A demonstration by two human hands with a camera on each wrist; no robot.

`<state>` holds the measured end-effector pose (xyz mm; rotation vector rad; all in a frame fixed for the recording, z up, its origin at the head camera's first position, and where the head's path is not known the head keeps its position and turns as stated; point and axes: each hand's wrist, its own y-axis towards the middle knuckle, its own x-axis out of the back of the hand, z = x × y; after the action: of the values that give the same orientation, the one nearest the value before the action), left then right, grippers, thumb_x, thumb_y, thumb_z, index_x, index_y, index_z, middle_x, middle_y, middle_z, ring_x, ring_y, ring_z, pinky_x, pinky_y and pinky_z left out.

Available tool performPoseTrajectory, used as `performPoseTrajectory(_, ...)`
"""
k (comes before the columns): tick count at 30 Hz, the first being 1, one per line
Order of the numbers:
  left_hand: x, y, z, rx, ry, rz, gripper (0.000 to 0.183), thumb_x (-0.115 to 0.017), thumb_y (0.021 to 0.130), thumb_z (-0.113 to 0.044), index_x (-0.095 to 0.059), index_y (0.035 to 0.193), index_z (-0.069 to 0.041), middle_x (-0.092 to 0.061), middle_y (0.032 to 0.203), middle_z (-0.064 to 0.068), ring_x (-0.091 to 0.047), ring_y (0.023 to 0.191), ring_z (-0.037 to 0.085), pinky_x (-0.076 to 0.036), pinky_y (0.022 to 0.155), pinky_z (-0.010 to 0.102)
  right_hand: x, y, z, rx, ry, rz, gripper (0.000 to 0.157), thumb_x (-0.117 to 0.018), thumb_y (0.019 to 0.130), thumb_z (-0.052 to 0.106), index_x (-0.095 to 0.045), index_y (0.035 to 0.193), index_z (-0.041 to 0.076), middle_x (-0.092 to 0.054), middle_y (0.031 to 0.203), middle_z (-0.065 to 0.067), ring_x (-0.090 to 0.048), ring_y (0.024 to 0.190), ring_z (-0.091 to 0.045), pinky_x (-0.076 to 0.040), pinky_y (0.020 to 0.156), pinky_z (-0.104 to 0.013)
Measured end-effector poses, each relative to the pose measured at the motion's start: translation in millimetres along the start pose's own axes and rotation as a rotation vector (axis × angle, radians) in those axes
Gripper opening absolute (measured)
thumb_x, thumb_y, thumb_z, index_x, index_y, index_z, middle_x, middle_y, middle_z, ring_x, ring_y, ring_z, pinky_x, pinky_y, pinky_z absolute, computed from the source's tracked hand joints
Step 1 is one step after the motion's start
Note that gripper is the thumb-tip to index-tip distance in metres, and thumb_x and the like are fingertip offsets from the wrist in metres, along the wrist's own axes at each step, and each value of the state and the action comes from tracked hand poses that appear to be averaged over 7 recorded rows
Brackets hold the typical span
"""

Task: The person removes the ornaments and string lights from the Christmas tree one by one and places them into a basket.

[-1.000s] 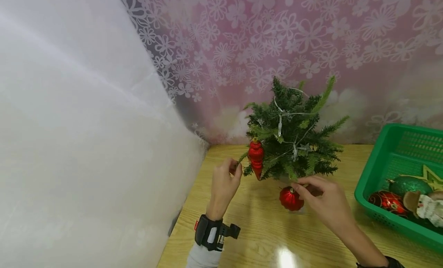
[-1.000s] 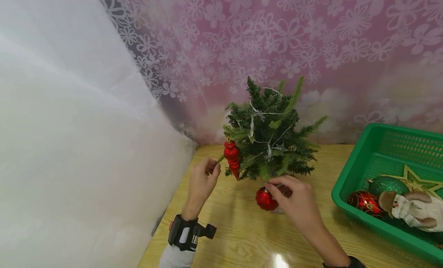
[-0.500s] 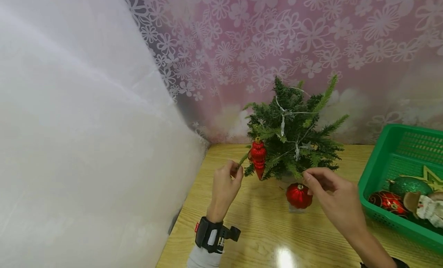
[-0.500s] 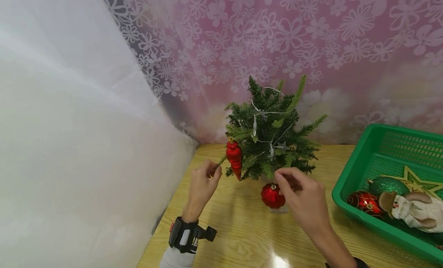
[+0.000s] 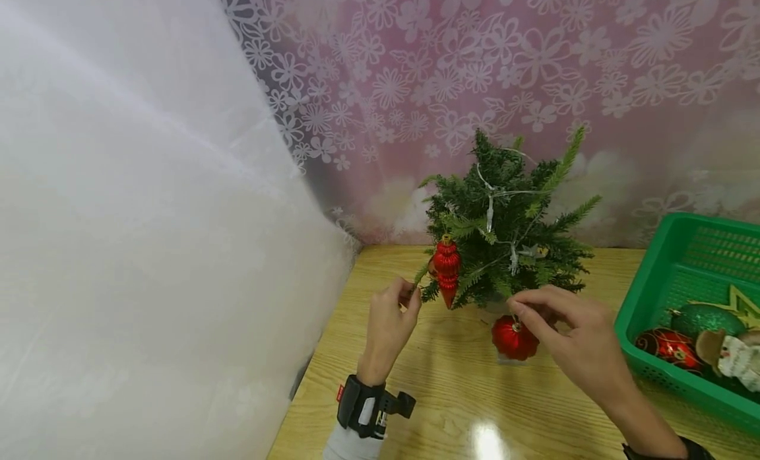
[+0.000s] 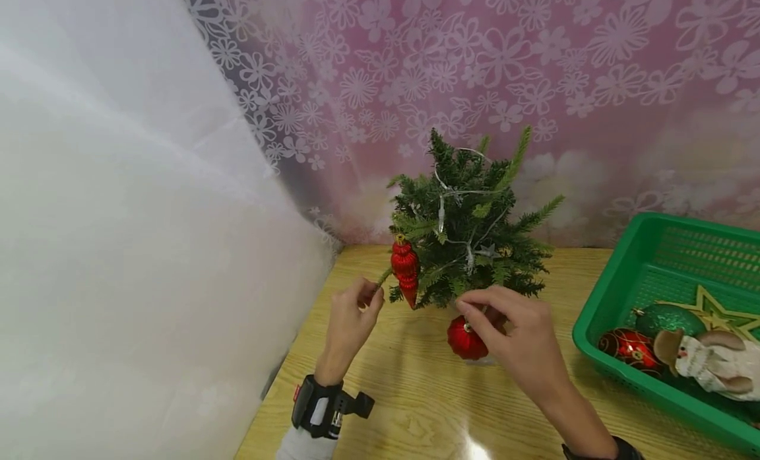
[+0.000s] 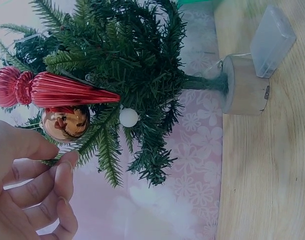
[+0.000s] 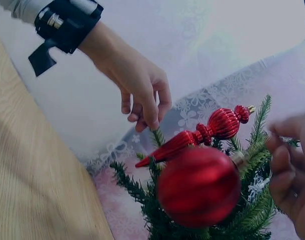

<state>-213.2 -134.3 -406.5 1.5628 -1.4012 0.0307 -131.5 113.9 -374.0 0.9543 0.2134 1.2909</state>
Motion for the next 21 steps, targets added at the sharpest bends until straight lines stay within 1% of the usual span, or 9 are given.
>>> performPoseTrajectory(3, -0.3, -1.6, -0.8, -0.008, -0.002, -0.001, 0.005, -0.067, 0.089, -0.002, -0.064, 0.086, -0.004, -0.066, 0.069, 0.004, -0.061, 0.059, 0.011, -0.049, 0.055, 0.02, 1.1, -2.0, -1.7, 0.106, 0.005, 0.037, 0.033, -0.072, 0.08, -0.008, -0.072, 0.1, 0.019, -0.066, 0.09, 0.01, -0.051, 0.063, 0.002, -0.041, 0.056, -0.015)
performPoseTrajectory(6, -0.8, -4.1, -1.6, -0.018, 0.0, -0.003, 0.005, -0.067, 0.089, -0.003, -0.064, 0.086, -0.005, -0.066, 0.069, 0.004, -0.061, 0.059, 0.012, -0.048, 0.054, 0.019, 3.0, -4.8, -3.0, 0.133, 0.038, 0.025, 0.037, -0.072, 0.078, -0.013, -0.072, 0.101, 0.016, -0.066, 0.091, 0.008, -0.052, 0.066, 0.001, -0.041, 0.057, -0.015)
performPoseTrajectory(9, -2.2, -7.4, -1.9, -0.02, 0.004, 0.007, 0.006, -0.067, 0.089, -0.003, -0.064, 0.085, -0.005, -0.066, 0.069, 0.004, -0.061, 0.059, 0.012, -0.048, 0.054, 0.019, 8.5, -6.9, -4.8, 0.103, 0.044, -0.008, 0.035, -0.071, 0.077, -0.015, -0.073, 0.099, 0.012, -0.067, 0.089, 0.006, -0.055, 0.067, 0.0, -0.042, 0.059, -0.015)
performPoseTrajectory(11, -3.6, -9.7, -2.0, -0.006, -0.001, 0.021, 0.006, -0.067, 0.089, -0.003, -0.064, 0.084, -0.005, -0.066, 0.07, 0.005, -0.061, 0.059, 0.011, -0.048, 0.054, 0.018, 13.7, -7.9, -6.9, 0.068, 0.038, -0.032, 0.033, -0.07, 0.078, -0.016, -0.073, 0.098, 0.011, -0.067, 0.085, 0.005, -0.057, 0.068, 0.0, -0.043, 0.06, -0.014)
performPoseTrajectory(13, -5.1, -12.5, -1.9, 0.014, -0.015, 0.037, 0.006, -0.067, 0.088, -0.002, -0.065, 0.083, -0.004, -0.066, 0.07, 0.005, -0.061, 0.059, 0.011, -0.048, 0.054, 0.018, 19.6, -9.4, -9.4, 0.004, 0.035, -0.046, 0.03, -0.069, 0.08, -0.014, -0.073, 0.098, 0.009, -0.067, 0.084, 0.005, -0.059, 0.068, -0.001, -0.045, 0.062, -0.012)
performPoseTrajectory(15, -7.0, -15.8, -1.8, 0.038, -0.033, 0.053, 0.007, -0.067, 0.088, -0.001, -0.065, 0.082, -0.004, -0.066, 0.07, 0.005, -0.06, 0.059, 0.009, -0.048, 0.054, 0.017, 25.7, -11.7, -13.5, -0.035, 0.036, -0.069, 0.026, -0.068, 0.081, -0.013, -0.072, 0.098, 0.006, -0.067, 0.084, 0.006, -0.061, 0.068, -0.002, -0.046, 0.064, -0.011)
performPoseTrajectory(16, -8.1, -17.5, -2.0, 0.049, -0.039, 0.062, 0.007, -0.067, 0.088, -0.001, -0.065, 0.082, -0.004, -0.066, 0.069, 0.005, -0.06, 0.059, 0.009, -0.048, 0.053, 0.017, 29.5, -13.2, -15.3, -0.068, 0.035, -0.079, 0.025, -0.068, 0.082, -0.013, -0.072, 0.099, 0.005, -0.067, 0.085, 0.007, -0.061, 0.069, -0.002, -0.046, 0.064, -0.01)
performPoseTrajectory(18, -10.5, -21.3, -2.1, 0.061, -0.052, 0.079, 0.008, -0.066, 0.089, -0.002, -0.064, 0.082, -0.004, -0.066, 0.07, 0.005, -0.06, 0.059, 0.008, -0.048, 0.053, 0.017, 38.5, -16.9, -20.5, -0.111, 0.013, -0.095, 0.021, -0.067, 0.084, -0.011, -0.071, 0.098, 0.004, -0.067, 0.086, 0.011, -0.061, 0.07, 0.0, -0.046, 0.064, -0.009)
performPoseTrajectory(21, -13.9, -27.4, -2.2, 0.069, -0.072, 0.097, 0.008, -0.065, 0.09, -0.003, -0.063, 0.082, -0.005, -0.066, 0.07, 0.004, -0.06, 0.06, 0.008, -0.048, 0.055, 0.018, 55.4, -23.4, -30.3, -0.15, -0.055, -0.116, 0.018, -0.067, 0.085, -0.009, -0.071, 0.098, 0.003, -0.065, 0.084, 0.014, -0.058, 0.067, 0.004, -0.044, 0.06, -0.008)
